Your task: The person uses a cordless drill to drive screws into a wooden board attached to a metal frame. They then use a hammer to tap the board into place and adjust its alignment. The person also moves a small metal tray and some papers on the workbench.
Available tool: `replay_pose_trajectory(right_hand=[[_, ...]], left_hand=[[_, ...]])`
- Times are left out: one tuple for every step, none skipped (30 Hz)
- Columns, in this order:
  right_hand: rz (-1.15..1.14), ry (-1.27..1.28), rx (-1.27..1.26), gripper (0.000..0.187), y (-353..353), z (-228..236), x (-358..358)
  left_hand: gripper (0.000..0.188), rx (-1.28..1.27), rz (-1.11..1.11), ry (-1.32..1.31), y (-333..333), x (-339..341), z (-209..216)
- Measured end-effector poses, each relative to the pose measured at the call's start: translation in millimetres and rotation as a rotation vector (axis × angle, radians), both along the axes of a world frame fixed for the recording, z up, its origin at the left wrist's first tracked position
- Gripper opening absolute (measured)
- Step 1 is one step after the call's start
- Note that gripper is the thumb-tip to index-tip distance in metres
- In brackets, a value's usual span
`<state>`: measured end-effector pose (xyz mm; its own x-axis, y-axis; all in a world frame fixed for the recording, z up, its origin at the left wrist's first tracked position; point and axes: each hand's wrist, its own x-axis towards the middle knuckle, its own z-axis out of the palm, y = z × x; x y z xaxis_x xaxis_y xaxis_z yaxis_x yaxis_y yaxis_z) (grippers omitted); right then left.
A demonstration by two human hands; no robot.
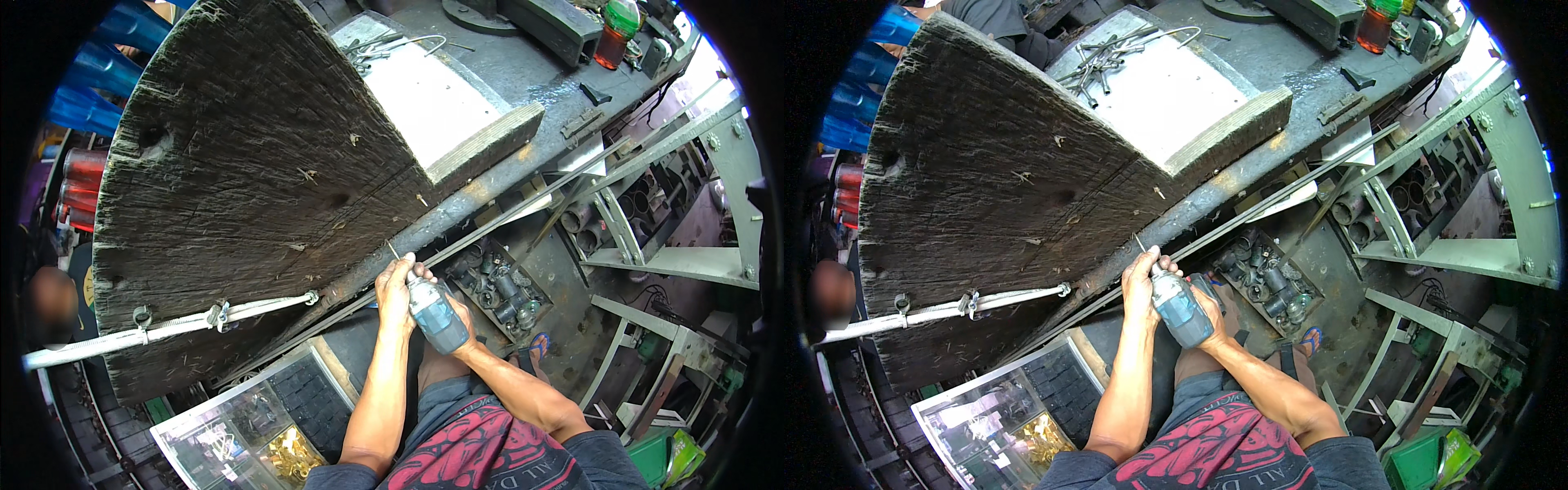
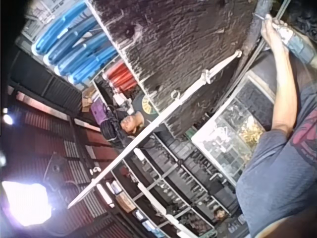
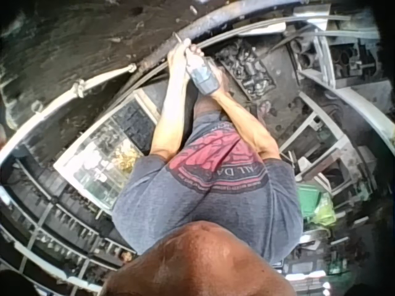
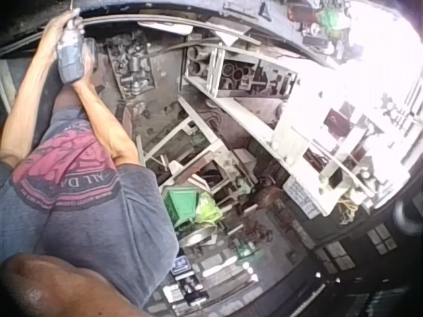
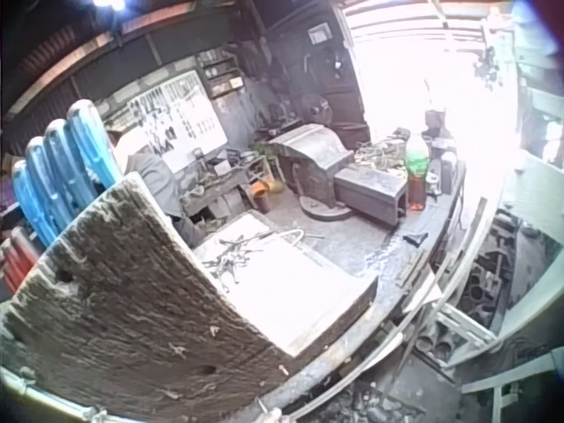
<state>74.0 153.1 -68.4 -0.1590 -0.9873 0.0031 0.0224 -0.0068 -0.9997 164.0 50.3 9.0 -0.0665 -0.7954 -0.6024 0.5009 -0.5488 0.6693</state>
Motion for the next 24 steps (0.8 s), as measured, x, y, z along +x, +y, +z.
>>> replay_pose_trajectory(right_hand=[[0.004, 0.019, 0.001, 0.047, 0, 2, -1], [0.008, 0.039, 0.001, 0.047, 0, 4, -2], [0.007, 0.037, -0.001, 0.047, 0, 6, -3], [0.006, 0.035, -0.002, 0.047, 0, 7, -3], [0.004, 0.032, -0.004, 0.047, 0, 9, -4], [0.016, 0.024, 0.032, 0.046, 0, 10, -4], [0.028, 0.014, 0.068, 0.045, 0, 10, -4], [0.039, 0.005, 0.102, 0.043, 0, 9, -4], [0.031, 0.026, 0.078, 0.045, 0, 8, -4], [0.023, 0.047, 0.054, 0.046, -1, 7, -3], [0.023, 0.073, 0.033, 0.047, -1, 5, -2], [0.009, 0.06, -0.004, 0.047, -2, 3, -2], [0.001, 0.052, -0.038, 0.047, -2, 0, -1], [-0.008, 0.044, -0.07, 0.047, -2, -2, -1], [0.001, 0.049, -0.056, 0.047, -2, -4, -1], [0.011, 0.051, -0.041, 0.048, -3, -5, -1], [0.022, 0.053, -0.025, 0.048, -2, -5, -2], [0.024, 0.038, -0.016, 0.047, -2, -5, -3], [0.027, 0.024, -0.008, 0.047, -2, -4, -3], [0.03, 0.002, 0.005, 0.047, -2, -3, -4], [0.036, 0.018, 0.014, 0.047, -3, -1, -5], [0.041, 0.025, 0.03, 0.046, -3, 0, -5], [0.045, 0.023, 0.045, 0.046, -4, 2, -6], [0.05, 0.017, 0.057, 0.045, -4, 3, -6]], left_hand=[[0.015, -0.003, -0.023, -0.012, 0, 0, 0], [0.014, 0.001, -0.04, -0.04, 0, 1, -1], [0.013, 0.006, -0.058, -0.068, 0, 1, -1], [0.012, -0.001, -0.065, -0.053, 0, 2, -2], [0.012, -0.008, -0.073, -0.038, 0, 2, -2], [0.012, -0.013, -0.082, -0.024, 0, 3, -2], [0.011, -0.013, -0.077, -0.018, 0, 3, -2], [0.011, -0.011, -0.074, -0.013, -1, 3, -2], [0.011, 0.007, -0.064, -0.028, -1, 4, -2], [0.011, -0.009, -0.061, -0.011, -1, 4, -2], [0.01, -0.009, -0.05, -0.013, 0, 3, -2], [0.01, -0.015, -0.049, -0.001, -1, 3, -2], [0.01, -0.007, -0.04, -0.006, -1, 2, -2], [0.01, -0.002, -0.042, 0.002, -1, 2, -1], [0.01, 0.005, -0.041, 0.01, -1, 1, -2], [0.01, 0.007, -0.041, 0.006, -1, 1, -1], [0.01, 0.012, -0.039, 0.001, -1, 1, -1], [0.01, 0.016, -0.037, -0.004, -1, 0, -1], [0.011, 0.016, -0.035, 0.001, -1, 1, -1], [0.012, 0.016, -0.032, 0.006, -1, 1, -1], [0.013, 0.021, -0.033, 0.003, -2, 1, -1], [0.014, 0.019, -0.031, 0.002, -2, 2, -1], [0.015, 0.023, -0.032, -0.005, -2, 2, -1], [0.016, 0.026, -0.033, -0.012, -2, 2, -1]])
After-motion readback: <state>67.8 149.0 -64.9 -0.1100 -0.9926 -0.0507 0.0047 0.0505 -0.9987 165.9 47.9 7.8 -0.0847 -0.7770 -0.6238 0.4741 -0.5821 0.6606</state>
